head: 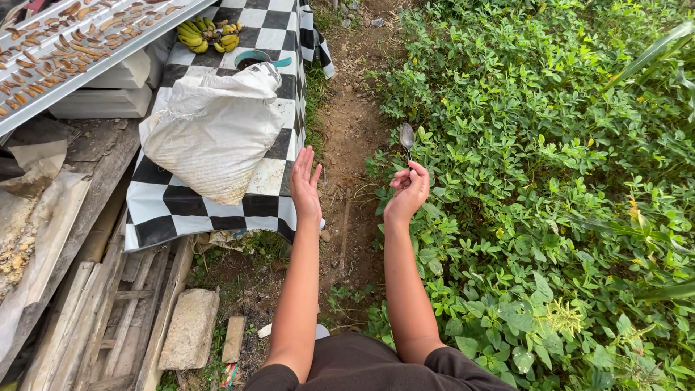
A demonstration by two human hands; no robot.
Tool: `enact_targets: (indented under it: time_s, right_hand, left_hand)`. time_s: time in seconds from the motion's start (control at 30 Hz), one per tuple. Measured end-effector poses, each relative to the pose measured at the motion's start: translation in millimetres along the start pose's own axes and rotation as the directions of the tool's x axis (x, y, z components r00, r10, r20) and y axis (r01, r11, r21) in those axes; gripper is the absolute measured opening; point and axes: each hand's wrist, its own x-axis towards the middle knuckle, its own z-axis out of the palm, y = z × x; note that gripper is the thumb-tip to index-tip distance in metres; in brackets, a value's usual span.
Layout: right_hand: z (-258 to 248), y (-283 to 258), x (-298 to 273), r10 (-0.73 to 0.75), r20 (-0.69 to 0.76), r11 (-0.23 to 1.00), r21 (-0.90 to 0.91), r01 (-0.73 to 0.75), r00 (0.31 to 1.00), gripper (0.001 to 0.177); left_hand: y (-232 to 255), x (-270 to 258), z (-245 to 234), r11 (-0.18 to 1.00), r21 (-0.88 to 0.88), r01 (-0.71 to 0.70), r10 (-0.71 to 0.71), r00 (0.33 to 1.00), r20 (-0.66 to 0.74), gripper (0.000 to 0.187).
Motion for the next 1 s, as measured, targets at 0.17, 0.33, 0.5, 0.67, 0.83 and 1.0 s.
enact_targets:
  time_s: [0.17, 0.33, 0.5, 0.67, 0.83, 1.0]
  right_hand:
    - [-6, 3, 7, 0.061, 0.021, 0.997, -0.054, -0.06, 0.998, 0.022]
    - [-12, 21, 22, 0.051, 0.019, 0.996, -0.067, -0.05, 0.998, 0.023]
    - [-5, 31, 36, 0.041, 0.026, 0.997, -0.063, -0.039, 0.999, 0.023]
    - [5, 51, 66, 0.027, 0.049, 0.996, -0.081, -0.023, 0.998, 0.027]
    - [24, 95, 105, 0.002, 0.048, 0.998, -0.063, 0.001, 0.999, 0.023]
    - [62, 122, 147, -0.06, 0.014, 0.992, -0.108, 0.061, 0.998, 0.021]
  left_hand:
    - [-11, 1, 3, 1.0, -0.002, 0.014, -0.014, 1.0, 0.004, 0.06]
    - [-16, 16, 7, 1.0, 0.009, 0.024, -0.024, 1.0, -0.015, 0.06]
    - [-38, 38, 5, 1.0, 0.011, 0.004, -0.004, 1.0, -0.031, 0.058]
    - [-65, 73, 8, 1.0, 0.012, 0.018, -0.018, 1.0, 0.015, 0.059]
    - [-88, 126, 3, 0.999, -0.048, 0.012, -0.008, 0.998, 0.065, 0.058]
    - [-92, 187, 9, 0.999, -0.029, 0.039, -0.036, 0.994, 0.105, 0.059]
